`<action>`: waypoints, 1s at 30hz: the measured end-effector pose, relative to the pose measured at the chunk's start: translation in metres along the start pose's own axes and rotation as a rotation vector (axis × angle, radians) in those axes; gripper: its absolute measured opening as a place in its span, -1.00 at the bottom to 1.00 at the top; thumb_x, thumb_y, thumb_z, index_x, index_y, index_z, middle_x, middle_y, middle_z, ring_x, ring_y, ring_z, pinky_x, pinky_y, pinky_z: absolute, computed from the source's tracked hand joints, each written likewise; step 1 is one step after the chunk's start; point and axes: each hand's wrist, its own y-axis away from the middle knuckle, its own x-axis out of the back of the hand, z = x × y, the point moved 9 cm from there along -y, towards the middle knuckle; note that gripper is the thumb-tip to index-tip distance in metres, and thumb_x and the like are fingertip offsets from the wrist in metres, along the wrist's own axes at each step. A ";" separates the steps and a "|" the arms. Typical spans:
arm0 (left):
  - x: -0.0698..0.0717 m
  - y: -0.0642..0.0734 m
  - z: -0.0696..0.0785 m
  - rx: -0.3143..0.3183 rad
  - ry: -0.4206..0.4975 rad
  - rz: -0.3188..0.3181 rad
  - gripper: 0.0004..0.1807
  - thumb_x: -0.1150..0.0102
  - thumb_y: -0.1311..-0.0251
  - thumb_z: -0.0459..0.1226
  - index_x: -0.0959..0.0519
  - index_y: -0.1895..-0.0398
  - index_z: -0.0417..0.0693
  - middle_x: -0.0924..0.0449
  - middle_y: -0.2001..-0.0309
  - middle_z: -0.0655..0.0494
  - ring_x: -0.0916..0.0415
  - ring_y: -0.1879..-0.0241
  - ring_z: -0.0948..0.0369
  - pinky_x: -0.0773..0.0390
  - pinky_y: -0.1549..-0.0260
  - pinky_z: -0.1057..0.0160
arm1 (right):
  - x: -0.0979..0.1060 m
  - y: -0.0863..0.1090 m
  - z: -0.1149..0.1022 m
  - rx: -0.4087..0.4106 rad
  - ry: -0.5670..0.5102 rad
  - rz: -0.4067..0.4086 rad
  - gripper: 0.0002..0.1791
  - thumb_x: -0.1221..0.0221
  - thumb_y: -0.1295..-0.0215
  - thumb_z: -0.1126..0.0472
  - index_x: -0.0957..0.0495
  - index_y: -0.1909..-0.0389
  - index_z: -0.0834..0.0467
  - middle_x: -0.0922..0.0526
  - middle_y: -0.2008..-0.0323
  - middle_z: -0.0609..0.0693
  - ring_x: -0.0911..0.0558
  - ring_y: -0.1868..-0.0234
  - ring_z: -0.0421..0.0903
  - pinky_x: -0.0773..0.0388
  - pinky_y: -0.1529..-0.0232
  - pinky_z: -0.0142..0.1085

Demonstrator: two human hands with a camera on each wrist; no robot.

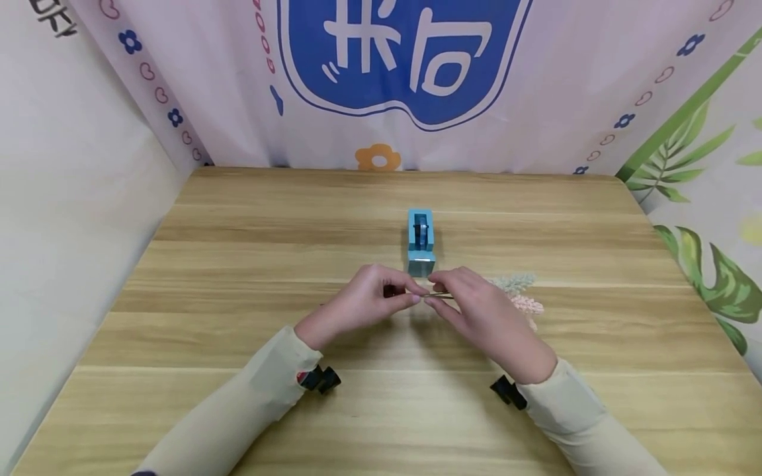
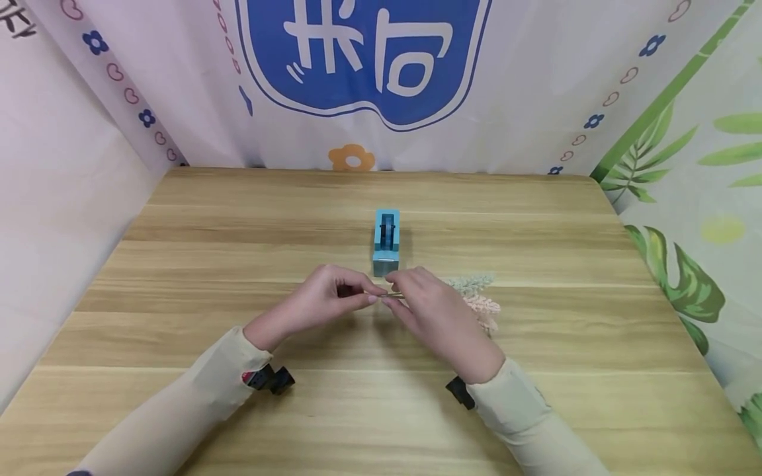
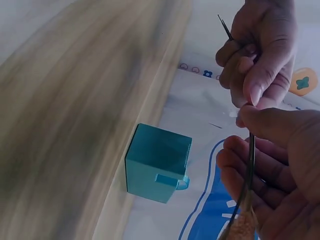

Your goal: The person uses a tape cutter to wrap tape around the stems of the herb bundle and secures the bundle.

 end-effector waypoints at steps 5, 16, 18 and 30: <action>0.000 0.000 -0.001 0.004 -0.010 0.010 -0.86 -0.31 -0.40 -0.33 -0.82 0.09 -0.08 -0.80 0.25 -0.05 -0.34 0.46 0.30 -0.34 0.47 0.40 | -0.001 0.000 -0.002 0.018 0.037 0.034 -0.70 -0.45 -0.30 0.23 -0.63 0.03 0.24 -0.79 0.22 0.05 -0.77 0.26 -0.16 -0.73 0.28 -0.31; 0.004 0.001 0.001 0.054 -0.039 0.049 -0.78 -0.39 -0.34 -0.29 -0.76 -0.03 0.01 -0.61 0.48 0.13 -0.37 0.51 0.27 -0.36 0.50 0.40 | 0.000 0.001 -0.003 -0.019 0.078 0.009 -0.71 -0.41 -0.34 0.22 -0.64 0.00 0.22 -0.79 0.26 0.02 -0.74 0.31 -0.17 -0.71 0.33 -0.32; 0.005 0.002 0.001 0.052 -0.036 0.054 -0.77 -0.40 -0.33 -0.30 -0.75 -0.03 -0.02 -0.61 0.48 0.12 -0.37 0.51 0.28 -0.36 0.50 0.40 | 0.000 0.001 -0.004 -0.015 0.079 0.011 -0.71 -0.41 -0.34 0.22 -0.64 0.00 0.23 -0.78 0.27 0.02 -0.72 0.33 -0.18 -0.69 0.34 -0.33; 0.009 0.002 0.000 0.038 -0.051 0.085 -0.91 -0.44 -0.28 -0.34 -0.69 0.23 -0.10 -0.61 0.44 0.09 -0.41 0.50 0.31 -0.42 0.49 0.44 | -0.001 -0.002 -0.007 0.012 0.095 -0.004 -0.82 -0.39 -0.35 0.24 -0.74 0.09 0.20 -0.79 0.26 0.00 -0.75 0.27 -0.13 -0.73 0.26 -0.29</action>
